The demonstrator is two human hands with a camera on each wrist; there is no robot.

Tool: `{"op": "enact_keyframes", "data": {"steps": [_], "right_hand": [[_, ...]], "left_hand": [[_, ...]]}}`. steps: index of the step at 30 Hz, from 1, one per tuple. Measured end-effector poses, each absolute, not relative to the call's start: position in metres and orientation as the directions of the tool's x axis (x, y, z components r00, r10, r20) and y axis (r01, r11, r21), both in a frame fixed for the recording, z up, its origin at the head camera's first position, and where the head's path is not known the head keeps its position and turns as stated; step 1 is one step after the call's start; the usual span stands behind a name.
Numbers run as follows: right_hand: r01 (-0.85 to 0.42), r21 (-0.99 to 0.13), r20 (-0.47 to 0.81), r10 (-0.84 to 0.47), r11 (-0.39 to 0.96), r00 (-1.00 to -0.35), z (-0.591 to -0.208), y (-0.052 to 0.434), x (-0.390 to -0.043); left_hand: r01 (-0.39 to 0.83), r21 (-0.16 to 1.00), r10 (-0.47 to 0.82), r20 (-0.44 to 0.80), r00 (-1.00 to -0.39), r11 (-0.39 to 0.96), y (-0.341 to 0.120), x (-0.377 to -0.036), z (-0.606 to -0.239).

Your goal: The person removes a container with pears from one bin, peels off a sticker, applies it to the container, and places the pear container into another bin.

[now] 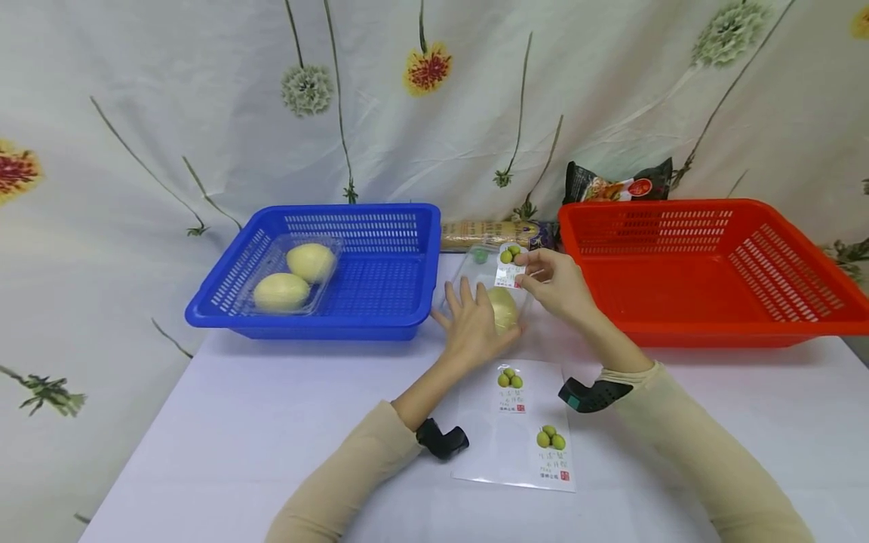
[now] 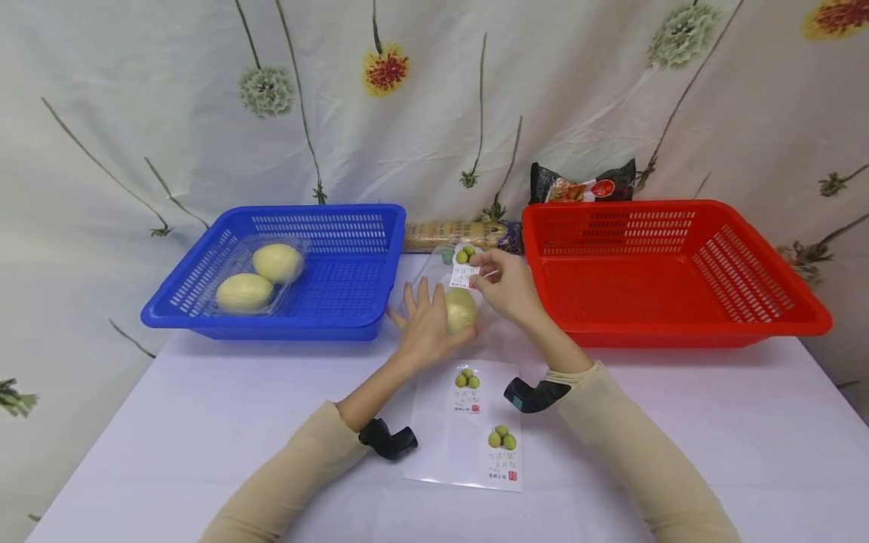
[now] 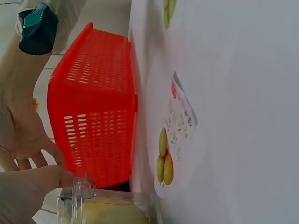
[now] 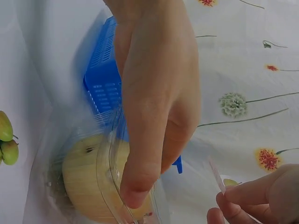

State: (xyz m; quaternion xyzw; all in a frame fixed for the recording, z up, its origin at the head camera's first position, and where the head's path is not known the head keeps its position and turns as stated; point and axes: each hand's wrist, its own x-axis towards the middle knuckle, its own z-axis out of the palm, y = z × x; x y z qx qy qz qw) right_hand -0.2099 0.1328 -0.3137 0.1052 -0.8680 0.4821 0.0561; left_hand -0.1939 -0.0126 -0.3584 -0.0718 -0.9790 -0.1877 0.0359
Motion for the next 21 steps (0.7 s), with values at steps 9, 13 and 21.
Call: {"op": "enact_keyframes", "data": {"steps": [9, 13, 21], "right_hand": [[-0.192, -0.838, 0.147, -0.127, 0.511, -0.981, -0.314, 0.135, -0.215], [-0.193, -0.84, 0.141, -0.14, 0.508, -0.98, -0.316, 0.137, -0.217], [-0.229, -0.836, 0.166, -0.169, 0.499, -0.972, -0.323, 0.137, -0.219]], "left_hand": [[0.206, 0.456, 0.255, -0.049, -0.966, 0.866, -0.023, -0.201, -0.35], [0.283, 0.433, 0.351, -0.084, -0.933, 0.856, -0.028, -0.202, -0.344], [0.466, 0.306, 0.502, -0.046, -0.864, 0.83, -0.039, -0.203, -0.339]]}}
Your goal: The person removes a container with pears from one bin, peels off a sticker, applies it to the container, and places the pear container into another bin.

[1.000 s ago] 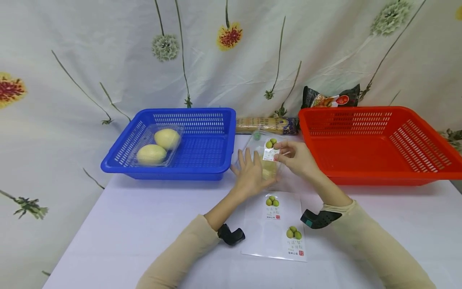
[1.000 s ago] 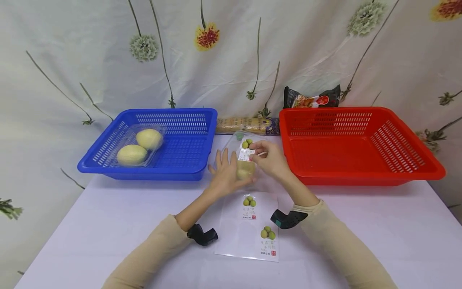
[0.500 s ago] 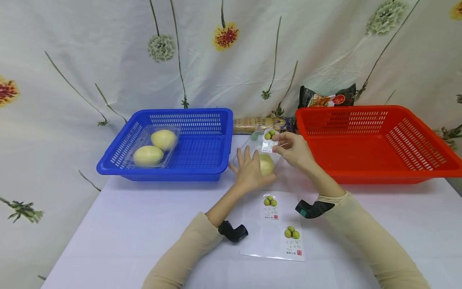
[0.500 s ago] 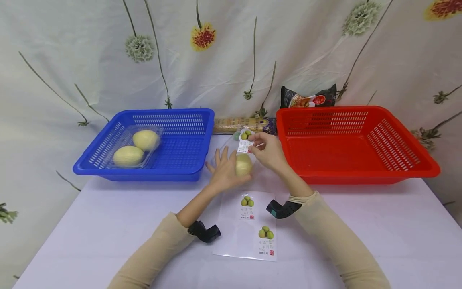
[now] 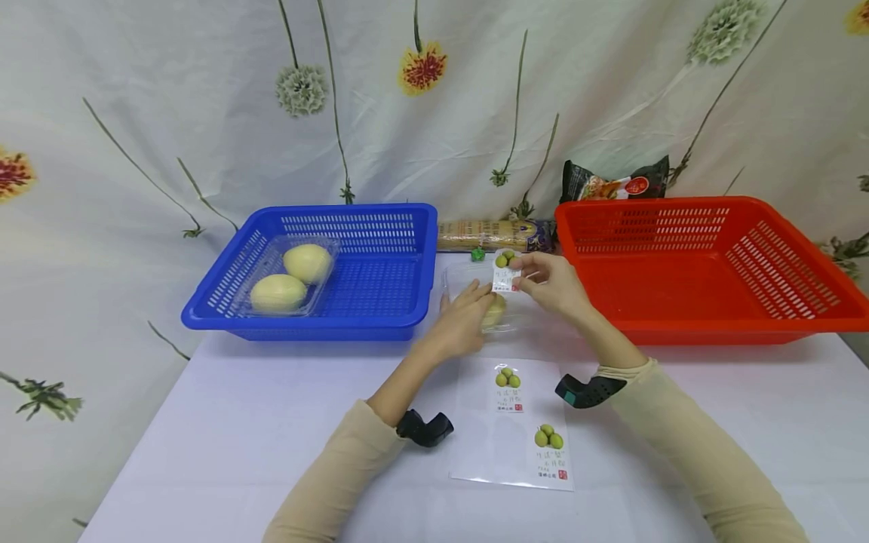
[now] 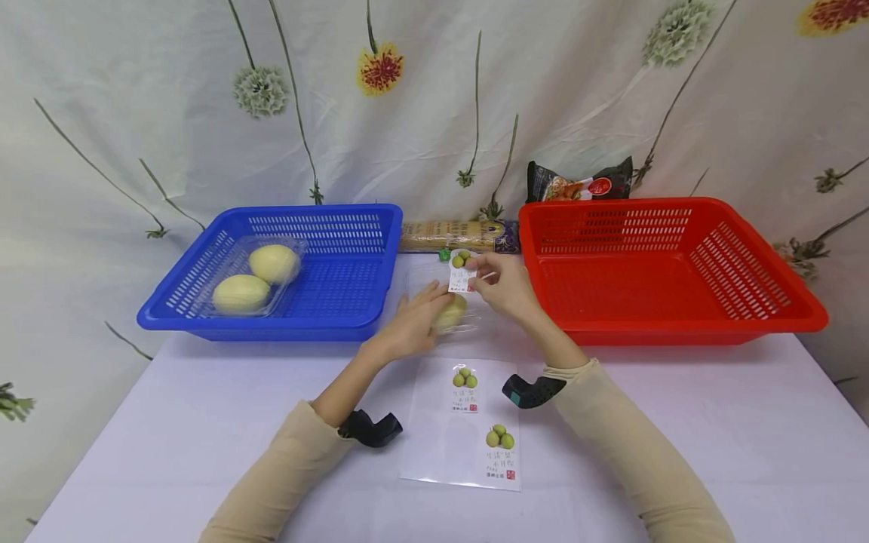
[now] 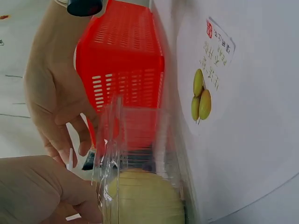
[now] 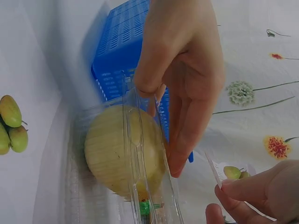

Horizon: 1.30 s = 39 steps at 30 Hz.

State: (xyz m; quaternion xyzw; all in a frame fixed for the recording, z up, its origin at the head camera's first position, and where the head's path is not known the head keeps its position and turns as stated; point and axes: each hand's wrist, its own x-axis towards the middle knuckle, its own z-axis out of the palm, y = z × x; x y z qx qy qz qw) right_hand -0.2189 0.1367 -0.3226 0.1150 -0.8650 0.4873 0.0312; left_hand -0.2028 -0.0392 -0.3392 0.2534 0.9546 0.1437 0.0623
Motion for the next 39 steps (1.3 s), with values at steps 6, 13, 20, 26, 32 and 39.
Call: {"op": "enact_keyframes", "data": {"steps": [6, 13, 20, 26, 32, 39], "right_hand": [[-0.226, -0.836, 0.162, -0.168, 0.5, -0.972, -0.326, 0.134, -0.221], [-0.255, -0.82, 0.175, -0.199, 0.513, -0.964, -0.33, 0.135, -0.224], [-0.311, -0.795, 0.197, -0.264, 0.52, -0.944, -0.332, 0.136, -0.222], [-0.36, -0.775, 0.227, -0.302, 0.52, -0.926, -0.337, 0.137, -0.222], [-0.381, -0.764, 0.246, -0.31, 0.522, -0.918, -0.341, 0.136, -0.223], [-0.417, -0.714, 0.292, -0.303, 0.562, -0.907, -0.345, 0.133, -0.223]], "left_hand": [[0.501, 0.318, 0.514, 0.05, -0.857, 0.805, -0.045, -0.201, -0.34], [0.479, 0.45, 0.42, 0.23, -0.878, 0.754, -0.045, -0.204, -0.34], [0.506, 0.523, 0.372, 0.346, -0.861, 0.686, -0.04, -0.212, -0.341], [0.51, 0.527, 0.35, 0.377, -0.857, 0.68, -0.038, -0.218, -0.347], [0.501, 0.55, 0.319, 0.397, -0.861, 0.668, -0.037, -0.22, -0.353], [0.49, 0.568, 0.289, 0.409, -0.865, 0.662, -0.037, -0.22, -0.353]]}}
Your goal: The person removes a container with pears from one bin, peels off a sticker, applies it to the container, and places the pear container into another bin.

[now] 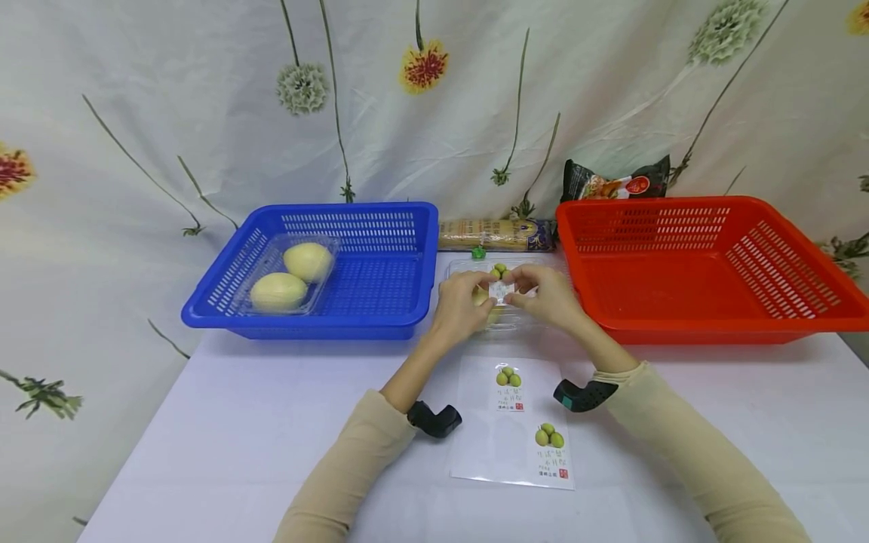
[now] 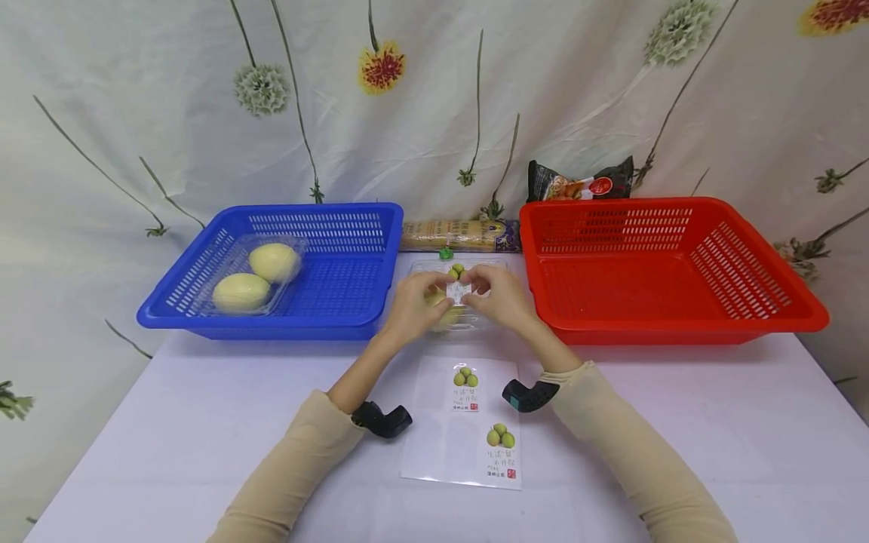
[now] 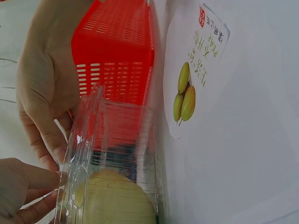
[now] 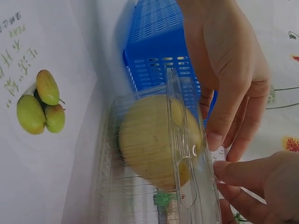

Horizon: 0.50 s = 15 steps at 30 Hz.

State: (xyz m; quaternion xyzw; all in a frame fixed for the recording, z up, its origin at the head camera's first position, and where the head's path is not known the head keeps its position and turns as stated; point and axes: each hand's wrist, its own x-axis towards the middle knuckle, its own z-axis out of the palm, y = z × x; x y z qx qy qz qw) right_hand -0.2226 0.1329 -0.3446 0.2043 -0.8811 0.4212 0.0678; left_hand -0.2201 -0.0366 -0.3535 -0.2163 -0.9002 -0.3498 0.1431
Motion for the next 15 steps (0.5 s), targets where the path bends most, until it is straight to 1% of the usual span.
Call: {"op": "enact_keyframes", "data": {"steps": [15], "right_hand": [[-0.397, -0.718, 0.283, -0.28, 0.573, -0.917, -0.3439, 0.129, -0.2217]], "left_hand": [[0.493, 0.571, 0.245, 0.457, -0.855, 0.657, -0.0362, -0.2198, -0.3561]]}}
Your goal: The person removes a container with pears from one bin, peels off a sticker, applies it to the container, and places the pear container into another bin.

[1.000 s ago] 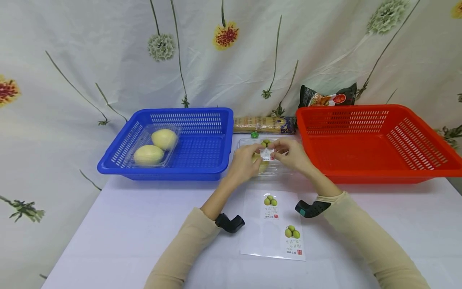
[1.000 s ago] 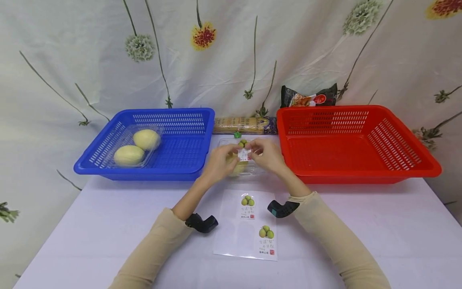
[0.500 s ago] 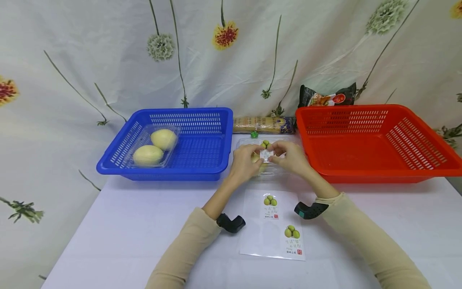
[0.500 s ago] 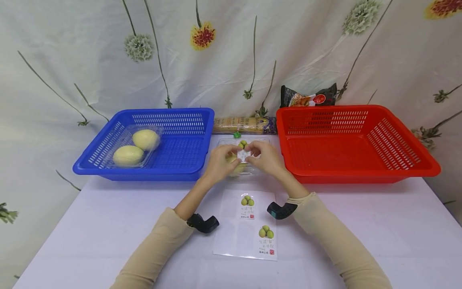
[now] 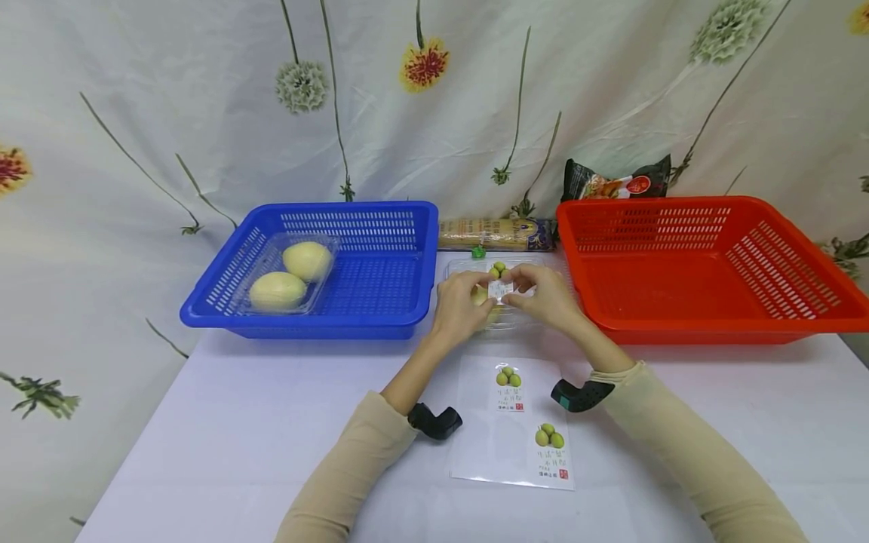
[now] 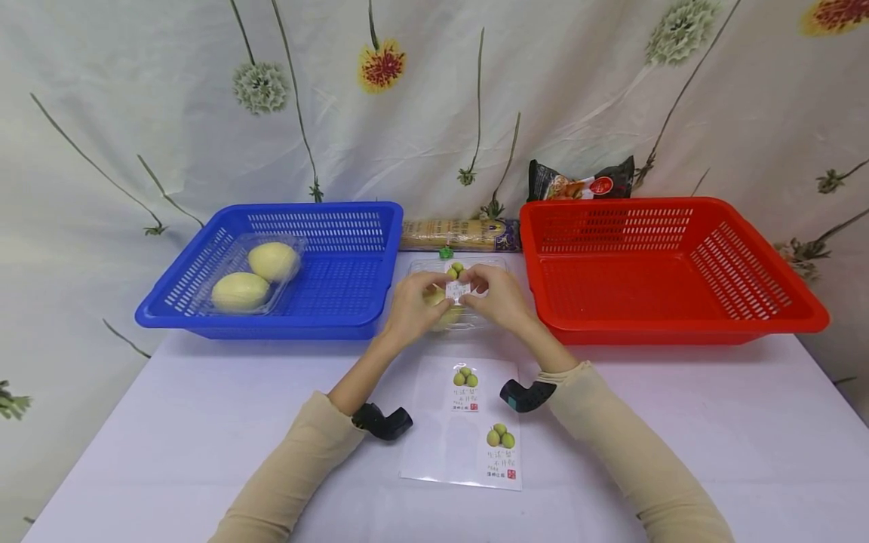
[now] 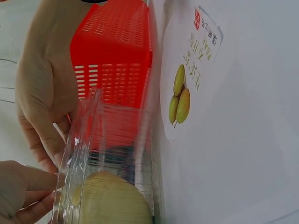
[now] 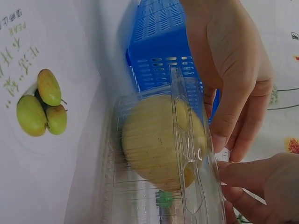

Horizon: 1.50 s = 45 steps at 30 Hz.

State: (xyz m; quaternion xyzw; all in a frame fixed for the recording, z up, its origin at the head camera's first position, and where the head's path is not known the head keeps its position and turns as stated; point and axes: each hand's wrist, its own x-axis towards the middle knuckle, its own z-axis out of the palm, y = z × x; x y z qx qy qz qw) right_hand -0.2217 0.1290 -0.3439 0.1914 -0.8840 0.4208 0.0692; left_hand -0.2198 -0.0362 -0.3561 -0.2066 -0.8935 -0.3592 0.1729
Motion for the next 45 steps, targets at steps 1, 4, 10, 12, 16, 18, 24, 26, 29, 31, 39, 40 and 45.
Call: {"op": "enact_keyframes", "data": {"steps": [1, 4, 10, 12, 16, 18, 24, 26, 29, 31, 39, 40, 45], "right_hand": [[-0.398, -0.716, 0.285, -0.281, 0.573, -0.916, -0.344, 0.129, -0.222], [-0.407, -0.706, 0.292, -0.285, 0.58, -0.913, -0.345, 0.129, -0.221], [-0.419, -0.668, 0.289, -0.304, 0.615, -0.908, -0.345, 0.126, -0.221], [-0.416, -0.644, 0.279, -0.309, 0.642, -0.909, -0.345, 0.126, -0.221], [-0.381, -0.578, 0.24, -0.295, 0.722, -0.925, -0.341, 0.125, -0.222], [-0.376, -0.533, 0.232, -0.297, 0.758, -0.926, -0.339, 0.125, -0.222], [-0.452, -0.41, 0.239, -0.385, 0.792, -0.891, -0.341, 0.125, -0.226], [-0.47, -0.382, 0.232, -0.41, 0.795, -0.882, -0.341, 0.125, -0.226], [-0.478, -0.354, 0.214, -0.427, 0.804, -0.878, -0.341, 0.123, -0.226], [-0.477, -0.343, 0.2, -0.433, 0.81, -0.879, -0.341, 0.123, -0.226], [-0.43, -0.306, 0.087, -0.425, 0.849, -0.901, -0.337, 0.12, -0.23], [-0.409, -0.308, 0.061, -0.412, 0.859, -0.909, -0.336, 0.12, -0.23], [-0.331, -0.278, -0.024, -0.351, 0.902, -0.936, -0.334, 0.116, -0.232]], "left_hand": [[0.495, 0.57, 0.246, 0.458, -0.854, 0.656, -0.036, -0.22, -0.356], [0.501, 0.565, 0.25, 0.464, -0.85, 0.655, -0.037, -0.22, -0.357], [0.502, 0.563, 0.254, 0.462, -0.85, 0.656, -0.037, -0.219, -0.358], [0.493, 0.559, 0.255, 0.45, -0.856, 0.667, -0.037, -0.218, -0.357], [0.449, 0.525, 0.261, 0.395, -0.881, 0.723, -0.035, -0.219, -0.353], [0.423, 0.493, 0.265, 0.359, -0.895, 0.76, -0.034, -0.22, -0.351], [0.409, 0.423, 0.319, 0.268, -0.909, 0.809, -0.036, -0.222, -0.348], [0.43, 0.41, 0.357, 0.246, -0.901, 0.804, -0.037, -0.223, -0.349], [0.458, 0.385, 0.404, 0.216, -0.889, 0.801, -0.04, -0.225, -0.353], [0.455, 0.366, 0.414, 0.189, -0.89, 0.812, -0.04, -0.226, -0.355], [0.393, 0.246, 0.386, 0.077, -0.919, 0.886, -0.035, -0.232, -0.354], [0.386, 0.238, 0.38, 0.071, -0.922, 0.892, -0.034, -0.233, -0.354], [0.364, 0.213, 0.361, 0.054, -0.931, 0.907, -0.03, -0.237, -0.352]]}}
